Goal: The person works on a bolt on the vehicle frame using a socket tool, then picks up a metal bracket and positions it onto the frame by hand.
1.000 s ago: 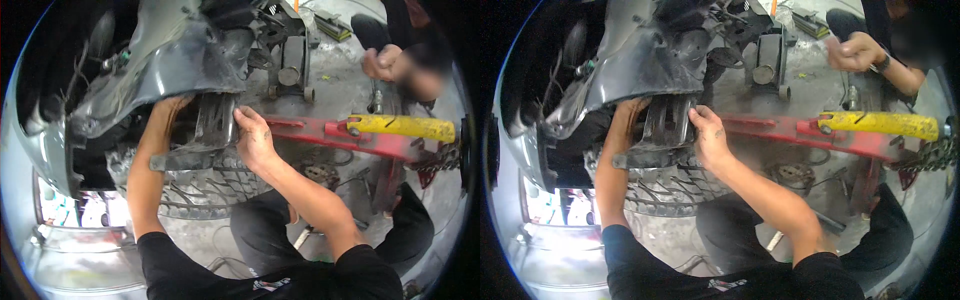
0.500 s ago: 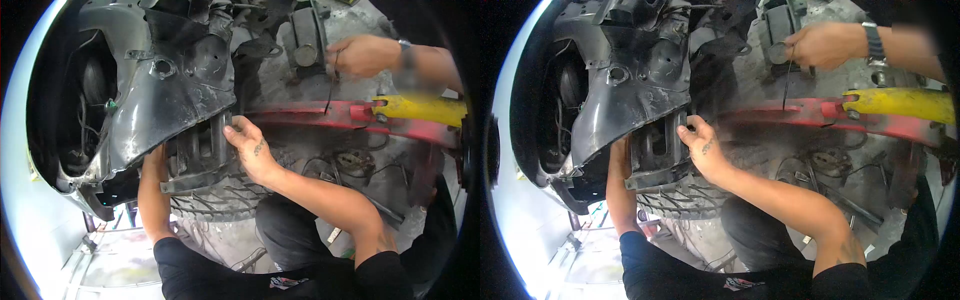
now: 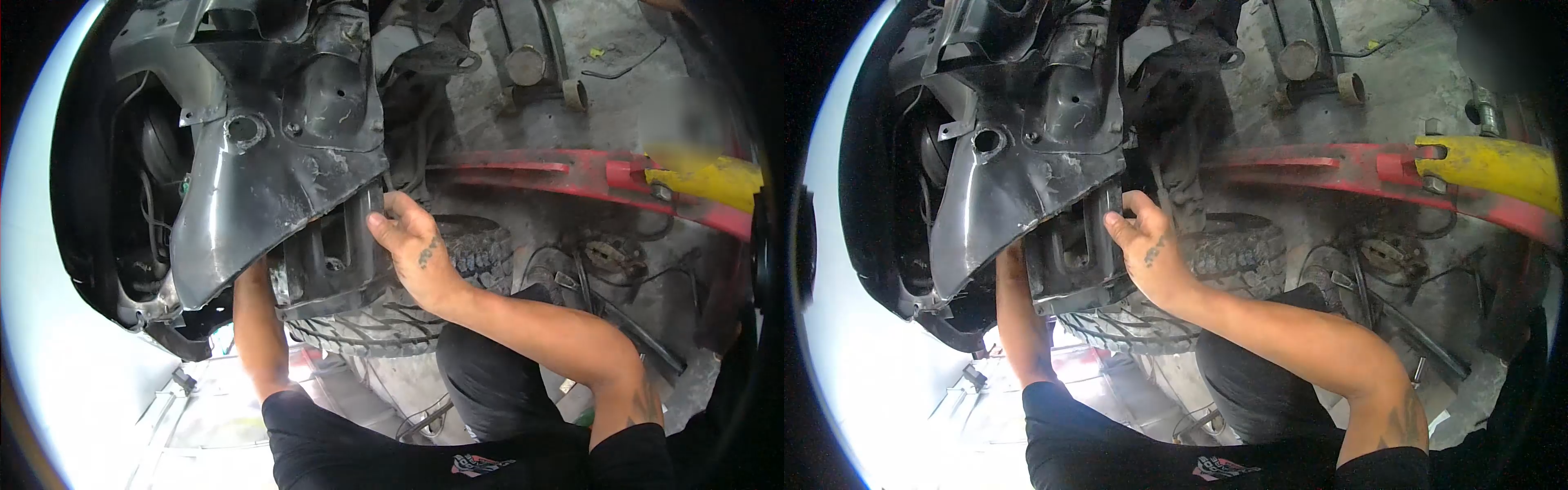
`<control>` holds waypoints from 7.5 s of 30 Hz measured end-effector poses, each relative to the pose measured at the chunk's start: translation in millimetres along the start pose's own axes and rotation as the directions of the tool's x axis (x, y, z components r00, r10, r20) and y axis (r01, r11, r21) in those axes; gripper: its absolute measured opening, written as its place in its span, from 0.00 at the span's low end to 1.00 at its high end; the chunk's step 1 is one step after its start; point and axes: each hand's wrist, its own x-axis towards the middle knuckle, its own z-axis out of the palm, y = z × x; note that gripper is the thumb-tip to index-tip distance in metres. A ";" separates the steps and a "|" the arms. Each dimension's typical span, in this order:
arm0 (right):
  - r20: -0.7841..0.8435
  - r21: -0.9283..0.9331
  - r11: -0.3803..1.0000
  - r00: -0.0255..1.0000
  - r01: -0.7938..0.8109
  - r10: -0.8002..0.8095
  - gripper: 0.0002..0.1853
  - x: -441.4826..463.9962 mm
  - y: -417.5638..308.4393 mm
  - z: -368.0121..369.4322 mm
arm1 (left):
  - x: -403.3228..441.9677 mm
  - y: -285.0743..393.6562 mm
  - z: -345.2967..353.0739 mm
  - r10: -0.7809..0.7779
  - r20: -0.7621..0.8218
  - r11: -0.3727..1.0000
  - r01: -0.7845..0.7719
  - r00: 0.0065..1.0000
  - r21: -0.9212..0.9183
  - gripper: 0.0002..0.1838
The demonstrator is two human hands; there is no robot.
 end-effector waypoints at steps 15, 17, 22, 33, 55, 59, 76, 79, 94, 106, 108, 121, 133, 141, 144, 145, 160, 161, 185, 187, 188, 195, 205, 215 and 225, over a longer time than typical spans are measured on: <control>-0.009 -0.224 0.971 0.996 -0.087 0.088 0.10 -4.0 -21.1 -2.1 | -1.4 3.6 -1.9 -0.007 -0.020 1.000 0.007 1.000 0.029 0.13; -0.012 -0.199 0.977 0.997 -0.078 0.078 0.09 -3.6 -21.4 -0.8 | -0.7 1.1 0.2 -0.005 -0.023 1.000 0.005 1.000 0.024 0.13; -0.028 -0.032 0.999 0.999 -0.026 0.025 0.09 1.4 1.4 -0.5 | -1.3 -1.7 -1.4 0.006 -0.036 1.000 -0.006 0.999 0.006 0.13; -0.125 -0.008 0.999 0.992 0.033 -0.033 0.11 1.0 2.5 10.6 | 0.7 -7.0 -4.8 0.029 -0.047 0.997 -0.032 0.998 -0.064 0.13; -0.093 0.005 1.000 0.996 -0.009 0.010 0.11 -0.1 -2.0 12.3 | 24.2 -28.3 37.1 0.134 -0.072 0.961 -0.147 0.988 -0.233 0.12; -0.086 -0.063 0.998 0.996 -0.029 0.024 0.12 -4.0 -7.6 17.4 | 17.2 -31.2 36.5 0.153 -0.116 0.937 -0.181 0.981 -0.299 0.12; -0.048 -0.127 0.990 0.997 -0.065 0.059 0.13 1.0 -0.1 14.4 | 27.0 -34.8 86.4 0.249 -0.308 0.800 -0.374 0.918 -0.469 0.12; -0.090 -0.156 0.986 0.995 -0.054 0.041 0.15 2.5 -1.3 15.8 | 19.2 -34.2 92.1 0.237 -0.377 0.733 -0.420 0.895 -0.535 0.12; -0.253 -0.361 0.931 0.966 -0.049 -0.048 0.20 -6.7 9.2 61.6 | -77.2 -73.9 83.0 -0.069 -0.049 -0.136 -0.058 0.996 -0.989 0.30; -0.169 -0.463 0.886 0.984 -0.024 -0.061 0.16 11.2 -1.2 32.0 | -173.8 8.0 102.8 -0.555 -0.530 0.348 -0.400 0.641 -0.848 0.24; -0.230 -0.559 0.829 0.964 -0.019 -0.133 0.16 -1.7 -7.0 38.8 | -173.4 9.3 103.9 -0.569 -0.532 0.354 -0.396 0.628 -0.847 0.25; 0.304 0.327 -0.860 0.818 0.393 0.489 0.12 51.4 -22.2 202.0 | -169.3 9.7 96.2 -0.577 -0.615 0.393 -0.478 0.537 -0.786 0.23; 0.052 0.633 -0.713 0.901 0.303 0.430 0.12 120.8 -29.8 202.1 | -165.7 -0.1 99.4 -0.613 -0.533 0.462 -0.283 0.584 -0.841 0.25; -0.191 0.729 -0.564 0.907 0.387 0.375 0.14 98.2 -7.7 210.1 | -169.3 -3.6 98.3 -0.583 -0.543 0.492 -0.269 0.604 -0.828 0.25; -0.207 0.767 -0.518 0.910 0.379 0.359 0.14 95.5 -1.1 211.9 | -166.6 -6.8 96.9 -0.577 -0.572 0.466 -0.339 0.583 -0.817 0.25; -0.211 0.765 -0.519 0.910 0.381 0.357 0.14 98.2 -2.9 210.4 | -166.1 -7.1 99.2 -0.578 -0.568 0.465 -0.336 0.586 -0.819 0.25; -0.263 0.807 -0.452 0.917 0.379 0.300 0.16 102.6 1.2 204.1 | -168.9 -3.5 105.7 -0.565 -0.601 0.488 -0.358 0.566 -0.796 0.23; -0.254 0.803 -0.437 0.895 0.407 0.367 0.15 99.6 -2.1 204.2 | -168.8 -3.8 105.4 -0.563 -0.602 0.494 -0.353 0.567 -0.795 0.23; -0.253 0.774 -0.440 0.859 0.455 0.445 0.12 110.1 -8.0 200.3 | -166.4 -5.9 105.6 -0.548 -0.632 0.527 -0.361 0.548 -0.769 0.24; -0.257 0.789 -0.435 0.876 0.433 0.408 0.12 109.7 -14.3 201.1 | -165.5 -2.5 107.9 -0.551 -0.622 0.521 -0.353 0.556 -0.777 0.23; -0.249 0.791 -0.449 0.889 0.416 0.384 0.12 111.4 -17.3 201.7 | -165.1 -2.7 107.7 -0.551 -0.620 0.505 -0.367 0.559 -0.781 0.23; -0.132 0.793 -0.534 0.938 0.294 0.321 0.14 102.5 -14.8 198.3 | -169.0 -3.7 104.9 -0.544 -0.624 0.519 -0.360 0.561 -0.775 0.28; -0.322 0.751 -0.411 0.830 0.516 0.455 0.11 91.2 -4.5 215.9 | -169.2 -0.9 105.8 -0.563 -0.612 0.495 -0.367 0.556 -0.788 0.23; -0.249 0.775 -0.468 0.887 0.424 0.390 0.11 114.3 -16.8 197.6 | -175.1 0.4 103.9 -0.553 -0.647 0.525 -0.383 0.525 -0.760 0.21; -0.267 0.868 -0.354 0.929 0.348 0.258 0.14 111.0 8.7 201.1 | -173.5 -3.3 103.9 -0.554 -0.524 0.444 -0.302 0.648 -0.843 0.22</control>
